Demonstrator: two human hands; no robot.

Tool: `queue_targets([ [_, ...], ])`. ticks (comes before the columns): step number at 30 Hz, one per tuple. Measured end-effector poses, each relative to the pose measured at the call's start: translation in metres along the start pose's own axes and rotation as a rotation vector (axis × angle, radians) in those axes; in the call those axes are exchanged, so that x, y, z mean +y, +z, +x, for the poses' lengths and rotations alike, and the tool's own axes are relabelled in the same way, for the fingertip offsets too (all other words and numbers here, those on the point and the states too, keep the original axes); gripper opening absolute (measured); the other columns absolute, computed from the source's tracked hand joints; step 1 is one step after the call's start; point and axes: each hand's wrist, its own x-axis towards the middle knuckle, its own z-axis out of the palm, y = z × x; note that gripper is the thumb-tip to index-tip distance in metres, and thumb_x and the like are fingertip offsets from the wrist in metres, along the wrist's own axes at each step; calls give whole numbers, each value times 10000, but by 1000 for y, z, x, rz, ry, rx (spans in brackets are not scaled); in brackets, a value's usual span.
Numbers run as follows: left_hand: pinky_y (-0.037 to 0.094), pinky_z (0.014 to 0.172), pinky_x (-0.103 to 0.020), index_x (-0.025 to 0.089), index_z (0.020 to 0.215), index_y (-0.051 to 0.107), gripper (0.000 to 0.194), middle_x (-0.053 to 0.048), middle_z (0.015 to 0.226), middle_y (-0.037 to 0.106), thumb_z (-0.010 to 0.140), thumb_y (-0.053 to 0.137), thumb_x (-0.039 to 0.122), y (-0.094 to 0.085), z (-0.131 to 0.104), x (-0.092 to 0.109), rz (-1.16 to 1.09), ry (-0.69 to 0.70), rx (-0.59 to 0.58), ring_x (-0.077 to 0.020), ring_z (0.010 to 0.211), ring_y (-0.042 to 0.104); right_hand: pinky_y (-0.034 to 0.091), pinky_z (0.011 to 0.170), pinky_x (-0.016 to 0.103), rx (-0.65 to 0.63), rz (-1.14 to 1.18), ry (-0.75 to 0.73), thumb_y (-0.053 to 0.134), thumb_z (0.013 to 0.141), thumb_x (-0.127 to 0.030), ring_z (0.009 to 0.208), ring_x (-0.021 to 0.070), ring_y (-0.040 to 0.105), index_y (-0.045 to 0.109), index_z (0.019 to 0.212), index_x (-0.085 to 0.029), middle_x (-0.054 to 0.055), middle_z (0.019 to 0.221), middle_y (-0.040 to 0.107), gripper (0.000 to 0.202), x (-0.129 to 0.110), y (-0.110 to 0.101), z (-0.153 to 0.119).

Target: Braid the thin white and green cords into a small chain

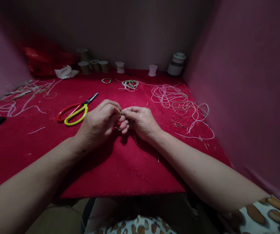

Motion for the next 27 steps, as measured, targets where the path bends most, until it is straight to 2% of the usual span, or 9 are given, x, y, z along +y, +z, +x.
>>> queue_targets([
  [6,523,763,-315,242,828,532,156,-56,933,650,967,499,178,-1,0,-2,44,43,-14,-174,840,639,562,441,226,13,9,12,521,955,-70,453,108,631,597,771,-114,3,604,655,204,-2,2,-2],
  [11,527,746,-299,220,841,544,141,-66,930,652,952,515,139,0,0,-3,71,108,18,-170,830,645,558,433,233,27,8,18,517,945,-63,446,111,625,594,757,-113,5,595,651,209,-3,4,-2],
  [22,520,763,-296,237,840,535,146,-54,942,651,955,504,151,0,0,-4,54,88,-4,-168,848,647,560,439,225,11,-1,22,517,935,-74,452,107,626,596,750,-120,-7,585,640,206,-3,2,-2],
  [27,530,746,-331,242,840,538,128,-71,942,647,945,512,175,-1,0,-2,35,64,-13,-191,845,646,555,442,225,16,-21,17,552,924,-108,461,106,622,601,752,-131,-6,596,640,180,-3,2,-3],
])
